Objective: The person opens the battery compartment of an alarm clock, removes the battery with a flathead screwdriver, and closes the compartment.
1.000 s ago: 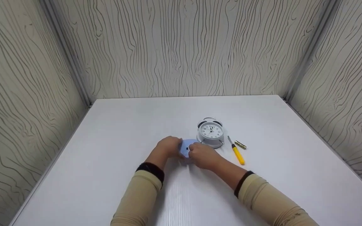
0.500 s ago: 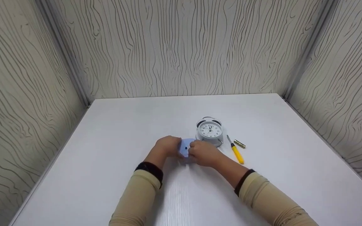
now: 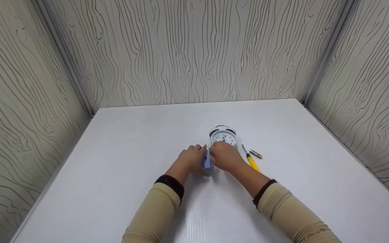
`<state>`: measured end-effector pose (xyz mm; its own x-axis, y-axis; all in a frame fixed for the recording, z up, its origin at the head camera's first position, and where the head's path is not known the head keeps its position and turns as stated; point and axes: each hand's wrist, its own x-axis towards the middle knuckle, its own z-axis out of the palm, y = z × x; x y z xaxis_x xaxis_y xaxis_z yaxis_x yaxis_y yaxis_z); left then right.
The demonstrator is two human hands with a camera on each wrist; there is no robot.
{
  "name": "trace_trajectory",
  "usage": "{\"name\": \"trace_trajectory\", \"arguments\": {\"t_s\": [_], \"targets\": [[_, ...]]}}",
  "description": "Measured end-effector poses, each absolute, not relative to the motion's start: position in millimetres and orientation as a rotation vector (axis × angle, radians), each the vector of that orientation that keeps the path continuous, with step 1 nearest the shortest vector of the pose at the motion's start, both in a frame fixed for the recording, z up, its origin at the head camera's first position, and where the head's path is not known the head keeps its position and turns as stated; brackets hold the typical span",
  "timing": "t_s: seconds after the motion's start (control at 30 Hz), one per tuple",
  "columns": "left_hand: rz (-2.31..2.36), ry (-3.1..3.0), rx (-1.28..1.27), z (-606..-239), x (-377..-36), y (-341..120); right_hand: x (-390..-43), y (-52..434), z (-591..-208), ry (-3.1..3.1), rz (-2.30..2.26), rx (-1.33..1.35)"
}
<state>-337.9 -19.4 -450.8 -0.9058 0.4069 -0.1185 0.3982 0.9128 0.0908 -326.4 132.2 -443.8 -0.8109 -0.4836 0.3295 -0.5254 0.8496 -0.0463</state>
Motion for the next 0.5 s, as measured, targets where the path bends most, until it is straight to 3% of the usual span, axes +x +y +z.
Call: {"name": "trace_trajectory", "arguments": {"t_s": [0.5], "targets": [[0.202, 3.011, 0.595, -452.5, -344.1, -22.6, -336.8, 142.1, -446.0, -2.882, 0.249, 0.684]]}}
